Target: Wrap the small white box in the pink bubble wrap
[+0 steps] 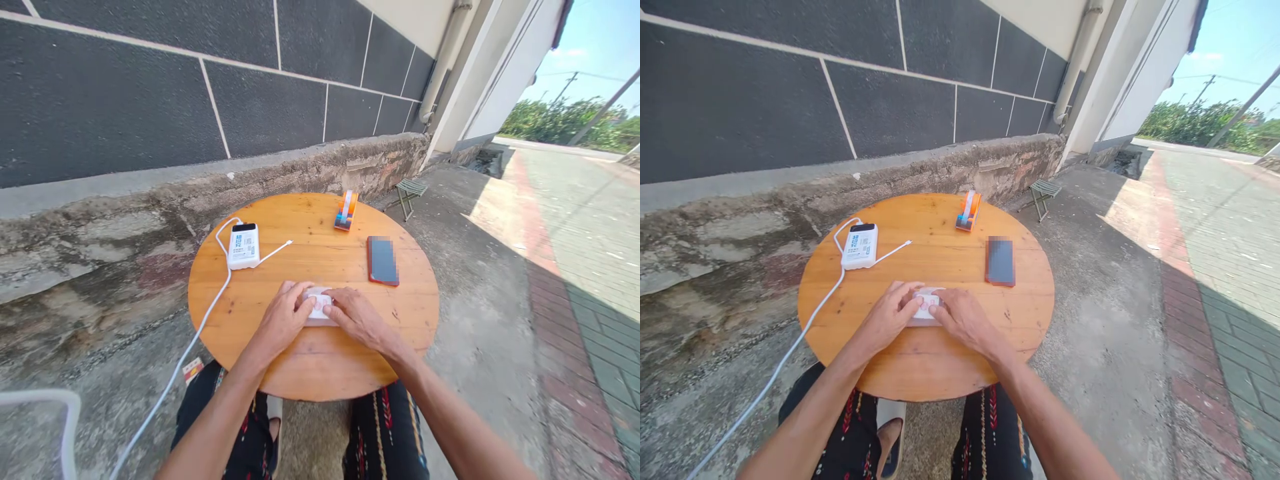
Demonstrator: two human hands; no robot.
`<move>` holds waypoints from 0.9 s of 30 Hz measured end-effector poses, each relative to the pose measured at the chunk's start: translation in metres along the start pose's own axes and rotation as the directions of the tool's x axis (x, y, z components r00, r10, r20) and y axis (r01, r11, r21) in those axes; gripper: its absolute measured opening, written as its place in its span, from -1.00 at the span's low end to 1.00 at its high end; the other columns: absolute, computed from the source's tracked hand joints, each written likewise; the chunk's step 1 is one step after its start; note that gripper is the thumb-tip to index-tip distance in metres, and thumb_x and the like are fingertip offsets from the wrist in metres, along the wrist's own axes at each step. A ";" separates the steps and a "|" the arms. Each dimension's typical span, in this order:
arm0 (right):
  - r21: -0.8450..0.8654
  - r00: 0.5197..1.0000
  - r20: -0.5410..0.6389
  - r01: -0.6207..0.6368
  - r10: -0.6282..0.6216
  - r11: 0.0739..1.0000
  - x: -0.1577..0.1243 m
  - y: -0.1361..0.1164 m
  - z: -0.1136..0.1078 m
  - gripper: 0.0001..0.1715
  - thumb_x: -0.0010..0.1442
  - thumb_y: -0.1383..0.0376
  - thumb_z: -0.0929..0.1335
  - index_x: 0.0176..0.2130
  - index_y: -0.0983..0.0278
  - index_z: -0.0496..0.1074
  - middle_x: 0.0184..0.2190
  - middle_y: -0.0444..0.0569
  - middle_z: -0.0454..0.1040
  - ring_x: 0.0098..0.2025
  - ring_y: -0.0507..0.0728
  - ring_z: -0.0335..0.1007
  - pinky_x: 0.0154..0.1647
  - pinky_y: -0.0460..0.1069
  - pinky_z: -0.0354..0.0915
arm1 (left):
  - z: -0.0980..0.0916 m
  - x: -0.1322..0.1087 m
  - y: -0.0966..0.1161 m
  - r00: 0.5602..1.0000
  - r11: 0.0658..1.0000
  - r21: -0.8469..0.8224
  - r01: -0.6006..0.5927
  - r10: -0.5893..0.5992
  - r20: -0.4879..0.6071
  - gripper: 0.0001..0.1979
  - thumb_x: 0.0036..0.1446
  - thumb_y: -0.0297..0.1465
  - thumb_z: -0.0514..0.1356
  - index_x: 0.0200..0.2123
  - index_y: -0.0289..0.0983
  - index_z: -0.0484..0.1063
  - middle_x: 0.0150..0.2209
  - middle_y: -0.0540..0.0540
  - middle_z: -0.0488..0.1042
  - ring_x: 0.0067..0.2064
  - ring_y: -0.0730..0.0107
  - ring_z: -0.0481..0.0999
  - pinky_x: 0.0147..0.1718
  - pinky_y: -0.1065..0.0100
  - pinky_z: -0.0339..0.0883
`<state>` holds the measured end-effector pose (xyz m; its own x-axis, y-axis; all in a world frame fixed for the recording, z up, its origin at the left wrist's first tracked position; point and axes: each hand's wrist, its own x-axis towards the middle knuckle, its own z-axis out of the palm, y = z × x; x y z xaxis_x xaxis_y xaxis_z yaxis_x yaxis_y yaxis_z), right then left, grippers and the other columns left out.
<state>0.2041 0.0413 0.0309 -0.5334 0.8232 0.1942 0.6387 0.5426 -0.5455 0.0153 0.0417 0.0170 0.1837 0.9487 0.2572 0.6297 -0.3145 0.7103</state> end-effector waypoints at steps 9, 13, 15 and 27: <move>-0.040 0.996 -0.035 0.078 -0.079 0.996 -0.007 -0.007 0.004 -0.62 0.37 0.20 0.12 -0.09 0.28 0.41 -0.17 0.05 0.48 -0.13 0.13 0.35 -0.07 0.04 0.20 | 0.012 -0.038 -0.001 0.923 0.958 0.076 -0.275 0.286 -0.258 -0.81 0.15 -0.46 0.13 -0.15 -0.22 0.42 -0.09 -0.12 0.37 -0.05 0.28 0.38 -0.05 0.25 0.31; 0.099 0.998 -0.053 0.042 -0.037 0.994 0.019 0.021 -0.014 -0.64 0.34 0.22 0.16 -0.08 0.29 0.44 -0.08 0.08 0.47 -0.04 0.15 0.37 0.00 0.05 0.24 | 0.017 -0.035 -0.004 0.905 0.953 0.082 -0.291 0.303 -0.298 -0.84 0.13 -0.48 0.14 -0.19 -0.23 0.42 -0.11 -0.13 0.37 -0.07 0.28 0.39 -0.08 0.24 0.33; 0.079 1.000 0.006 0.013 -0.013 0.997 0.038 0.030 -0.020 -0.67 0.31 0.25 0.20 -0.09 0.30 0.46 -0.08 0.09 0.47 -0.04 0.16 0.39 -0.01 0.07 0.25 | 0.017 -0.034 -0.004 0.901 0.951 0.077 -0.299 0.308 -0.305 -0.85 0.12 -0.48 0.15 -0.21 -0.24 0.43 -0.13 -0.13 0.37 -0.09 0.29 0.40 -0.09 0.25 0.34; 0.089 0.919 0.120 -0.387 0.376 0.918 0.084 0.018 0.000 -0.85 0.16 0.31 0.26 -0.34 0.29 0.42 -0.47 -0.02 0.51 -0.40 0.10 0.42 -0.38 -0.05 0.26 | 0.014 -0.035 -0.007 0.907 0.953 0.003 -0.303 0.289 -0.306 -0.87 0.13 -0.47 0.15 -0.22 -0.24 0.43 -0.13 -0.12 0.37 -0.10 0.31 0.40 -0.10 0.27 0.35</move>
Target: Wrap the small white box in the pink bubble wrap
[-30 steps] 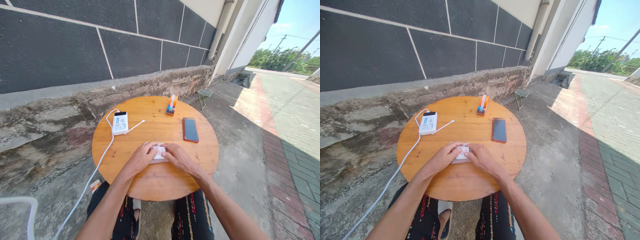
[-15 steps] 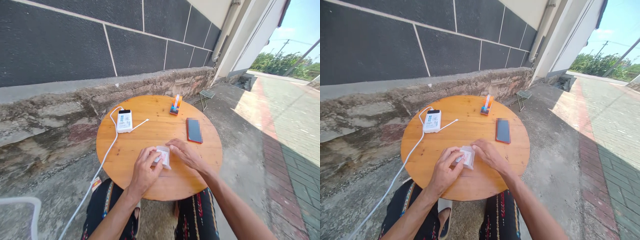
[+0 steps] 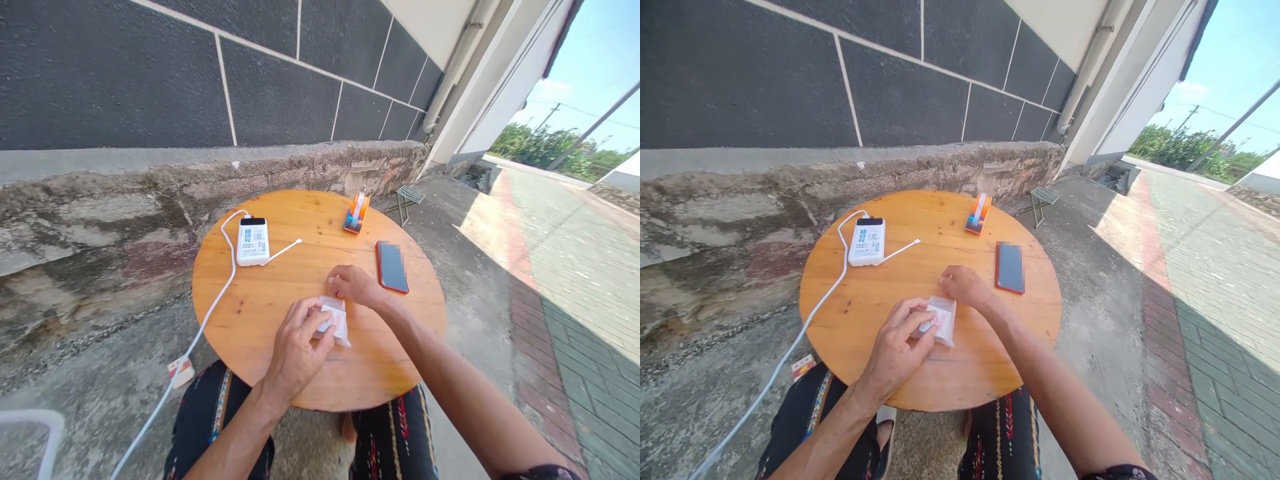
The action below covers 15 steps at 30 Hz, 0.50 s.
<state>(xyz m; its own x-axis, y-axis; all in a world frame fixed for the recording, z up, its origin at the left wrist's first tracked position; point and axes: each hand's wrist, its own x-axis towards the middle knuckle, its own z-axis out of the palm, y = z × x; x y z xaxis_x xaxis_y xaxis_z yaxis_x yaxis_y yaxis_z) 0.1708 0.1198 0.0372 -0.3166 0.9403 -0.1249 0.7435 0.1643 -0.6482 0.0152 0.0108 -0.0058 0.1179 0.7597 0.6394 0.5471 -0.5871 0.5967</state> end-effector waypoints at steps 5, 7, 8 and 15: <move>0.292 0.998 0.011 -0.068 0.068 0.954 -0.006 0.003 0.006 -0.61 0.25 0.08 0.17 -0.15 0.28 0.38 -0.28 -0.01 0.50 -0.48 0.01 0.38 -0.53 -0.10 0.23 | -0.001 -0.001 -0.001 1.000 1.000 -0.020 0.010 -0.010 0.016 -0.85 0.14 -0.47 0.14 -0.20 -0.23 0.43 -0.11 -0.13 0.37 -0.07 0.28 0.41 -0.08 0.25 0.34; 0.422 0.995 0.040 -0.098 0.089 0.901 -0.009 0.002 0.002 -0.60 0.18 0.05 0.25 -0.13 0.27 0.38 -0.28 -0.02 0.49 -0.48 0.01 0.36 -0.51 -0.10 0.21 | 0.000 -0.002 -0.002 1.000 1.000 -0.020 0.018 -0.017 0.023 -0.84 0.13 -0.47 0.14 -0.20 -0.22 0.43 -0.10 -0.14 0.37 -0.06 0.26 0.42 -0.07 0.23 0.34; 0.462 0.995 0.062 -0.102 0.083 0.881 -0.011 0.002 0.000 -0.59 0.14 0.07 0.29 -0.11 0.27 0.37 -0.32 -0.04 0.49 -0.46 0.02 0.35 -0.48 -0.09 0.20 | 0.000 -0.002 -0.003 1.000 1.000 -0.022 0.021 -0.021 0.023 -0.84 0.13 -0.47 0.14 -0.20 -0.22 0.43 -0.10 -0.14 0.37 -0.06 0.26 0.42 -0.07 0.22 0.34; 0.538 0.999 0.028 0.006 -0.025 0.843 -0.017 0.012 0.000 -0.54 -0.09 0.26 0.43 -0.14 0.30 0.38 -0.44 -0.13 0.44 -0.40 0.04 0.33 -0.34 -0.05 0.21 | -0.001 -0.002 -0.001 0.999 0.999 -0.037 0.039 -0.038 0.034 -0.84 0.11 -0.48 0.13 -0.21 -0.22 0.43 -0.11 -0.13 0.36 -0.04 0.25 0.41 -0.05 0.22 0.33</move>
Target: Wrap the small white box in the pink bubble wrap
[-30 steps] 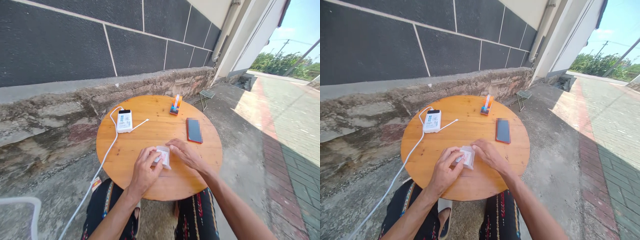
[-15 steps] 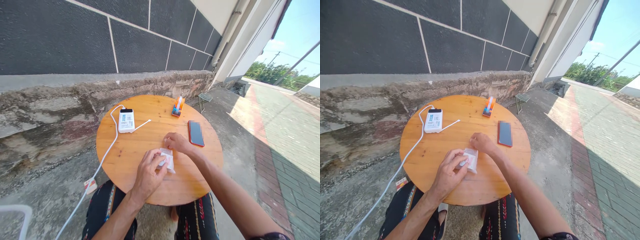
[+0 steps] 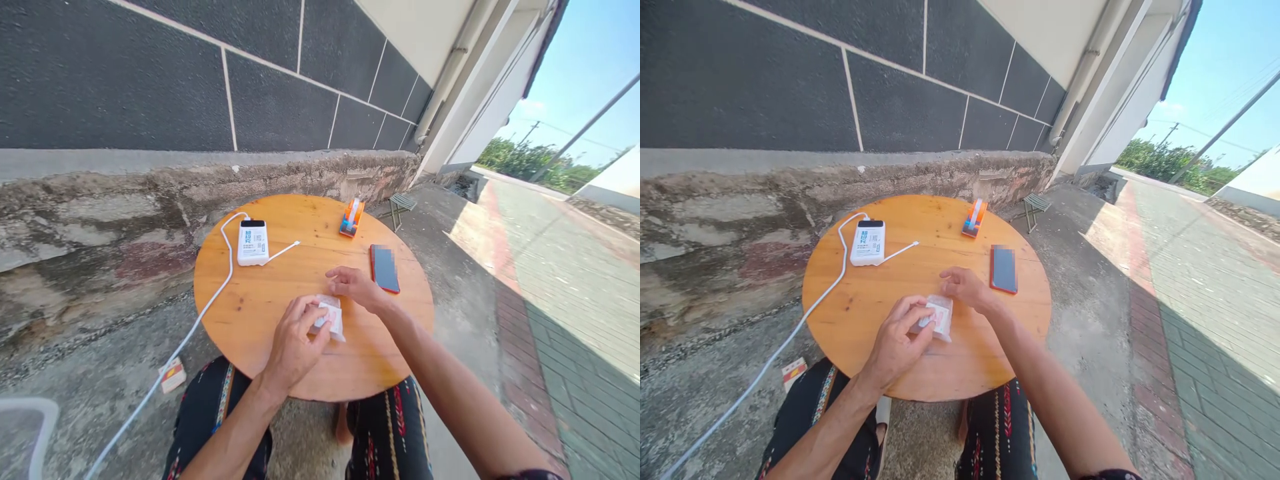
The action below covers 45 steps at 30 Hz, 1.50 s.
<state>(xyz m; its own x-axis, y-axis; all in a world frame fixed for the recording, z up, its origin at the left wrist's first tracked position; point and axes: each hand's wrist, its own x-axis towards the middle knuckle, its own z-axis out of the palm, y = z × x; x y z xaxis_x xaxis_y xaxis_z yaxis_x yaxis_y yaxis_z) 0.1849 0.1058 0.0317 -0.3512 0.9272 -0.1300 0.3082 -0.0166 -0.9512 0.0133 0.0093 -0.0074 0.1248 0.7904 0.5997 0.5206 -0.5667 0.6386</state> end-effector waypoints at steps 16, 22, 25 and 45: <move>0.021 0.970 0.021 0.241 -0.241 0.970 -0.009 0.007 0.001 -0.77 0.07 0.28 0.35 -0.21 0.28 0.36 -0.43 -0.16 0.34 -0.45 -0.02 0.31 -0.38 -0.07 0.27 | -0.002 0.000 0.002 0.999 1.000 0.007 -0.023 0.023 0.025 -0.75 0.04 -0.52 0.16 -0.16 -0.24 0.41 -0.07 -0.15 0.35 0.00 0.23 0.39 -0.02 0.19 0.33; 0.042 0.967 0.025 0.251 -0.252 0.967 -0.019 0.003 0.005 -0.72 0.10 0.25 0.36 -0.15 0.26 0.35 -0.35 -0.13 0.35 -0.41 -0.01 0.32 -0.36 -0.06 0.30 | -0.002 -0.002 0.000 1.000 1.000 -0.010 0.001 0.000 0.029 -0.74 0.05 -0.51 0.16 -0.15 -0.23 0.42 -0.05 -0.14 0.35 0.01 0.24 0.38 0.01 0.20 0.31; 0.004 0.961 0.027 0.275 -0.275 0.961 -0.025 0.002 0.006 -0.71 0.11 0.24 0.36 -0.13 0.25 0.35 -0.33 -0.12 0.36 -0.36 0.01 0.32 -0.31 -0.05 0.31 | -0.002 -0.001 -0.001 1.000 1.000 -0.001 -0.003 0.003 0.019 -0.73 0.04 -0.51 0.18 -0.14 -0.22 0.43 -0.05 -0.13 0.36 0.01 0.24 0.37 0.01 0.19 0.31; -0.604 0.863 0.004 0.405 -0.505 0.687 -0.075 0.002 0.030 -0.72 0.22 0.43 0.22 -0.08 0.21 0.33 -0.22 -0.03 0.48 -0.12 0.12 0.38 -0.05 0.06 0.30 | -0.006 0.001 0.002 0.998 1.000 -0.004 0.021 -0.021 0.052 -0.79 0.10 -0.46 0.19 -0.15 -0.19 0.45 -0.08 -0.11 0.41 0.00 0.23 0.37 -0.01 0.16 0.28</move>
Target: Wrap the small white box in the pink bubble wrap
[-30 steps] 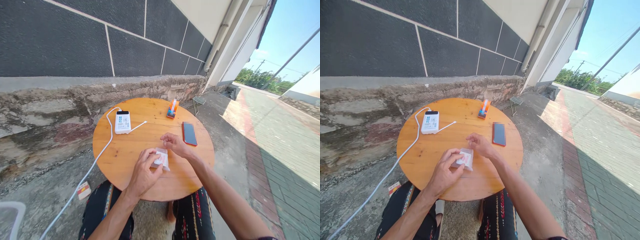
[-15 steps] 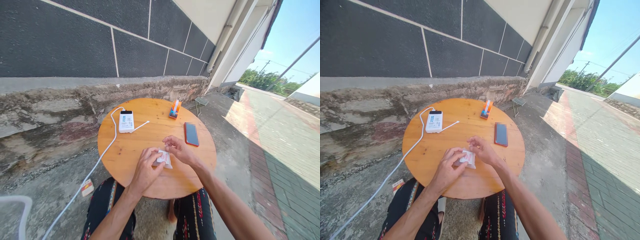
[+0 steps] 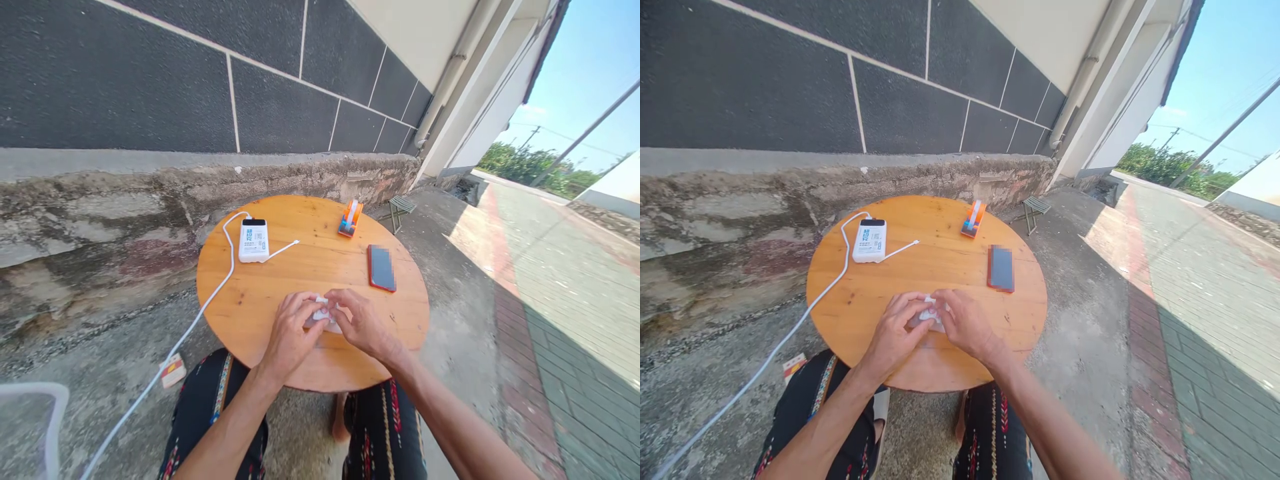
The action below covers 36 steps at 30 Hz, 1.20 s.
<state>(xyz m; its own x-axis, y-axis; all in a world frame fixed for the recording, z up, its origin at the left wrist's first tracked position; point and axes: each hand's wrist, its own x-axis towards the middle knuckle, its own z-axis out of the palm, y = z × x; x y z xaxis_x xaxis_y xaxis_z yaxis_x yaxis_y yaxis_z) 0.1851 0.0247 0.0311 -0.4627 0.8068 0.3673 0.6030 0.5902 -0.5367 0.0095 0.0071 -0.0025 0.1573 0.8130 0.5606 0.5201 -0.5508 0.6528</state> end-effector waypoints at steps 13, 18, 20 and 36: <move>-0.272 0.984 -0.120 0.098 -0.135 0.957 -0.064 -0.024 -0.002 -0.30 0.13 0.54 0.21 0.19 0.08 0.13 -0.04 -0.02 0.47 0.17 0.24 0.18 0.19 0.32 0.03 | 0.001 -0.003 -0.002 1.000 0.999 -0.033 0.024 -0.024 -0.016 -0.65 0.12 -0.41 0.18 0.00 -0.18 0.38 -0.04 -0.13 0.41 0.02 0.24 0.39 0.01 0.15 0.31; -0.044 0.902 -0.413 -0.156 0.124 0.987 -0.121 -0.019 0.030 -0.53 0.20 0.42 0.23 0.08 0.09 0.27 -0.02 0.03 0.43 0.08 0.25 0.29 0.07 0.25 0.24 | -0.012 -0.004 0.001 0.997 0.994 -0.072 0.076 -0.078 -0.021 -0.61 0.08 -0.38 0.20 0.02 -0.21 0.36 -0.01 -0.14 0.37 0.07 0.24 0.37 0.07 0.19 0.29; 0.014 0.877 -0.430 -0.233 0.216 0.972 -0.130 -0.013 0.038 -0.57 0.22 0.38 0.24 0.07 0.10 0.28 0.01 0.03 0.41 0.09 0.25 0.30 0.09 0.24 0.24 | -0.017 -0.004 -0.001 0.997 0.995 -0.071 0.070 -0.071 -0.006 -0.58 0.07 -0.40 0.19 0.05 -0.21 0.33 0.04 -0.15 0.35 0.11 0.22 0.34 0.12 0.16 0.26; 0.301 0.983 -0.068 -0.146 0.174 0.943 -0.032 0.018 0.029 -0.07 0.09 0.17 0.43 0.30 0.14 -0.05 0.24 0.10 0.17 0.25 0.25 0.11 0.25 0.24 0.08 | -0.011 0.000 -0.009 0.957 0.979 -0.122 0.165 -0.129 0.261 -0.38 0.13 -0.49 0.09 0.26 -0.14 0.06 0.21 -0.13 0.25 0.23 0.26 0.23 0.22 0.15 0.12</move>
<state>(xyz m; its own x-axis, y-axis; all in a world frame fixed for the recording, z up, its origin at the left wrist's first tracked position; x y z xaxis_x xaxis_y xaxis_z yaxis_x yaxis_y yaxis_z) 0.1917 0.0088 -0.0119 -0.3060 0.8969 0.3191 0.4404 0.4306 -0.7878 -0.0043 0.0100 -0.0034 0.3030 0.8980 0.3190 0.4329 -0.4279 0.7934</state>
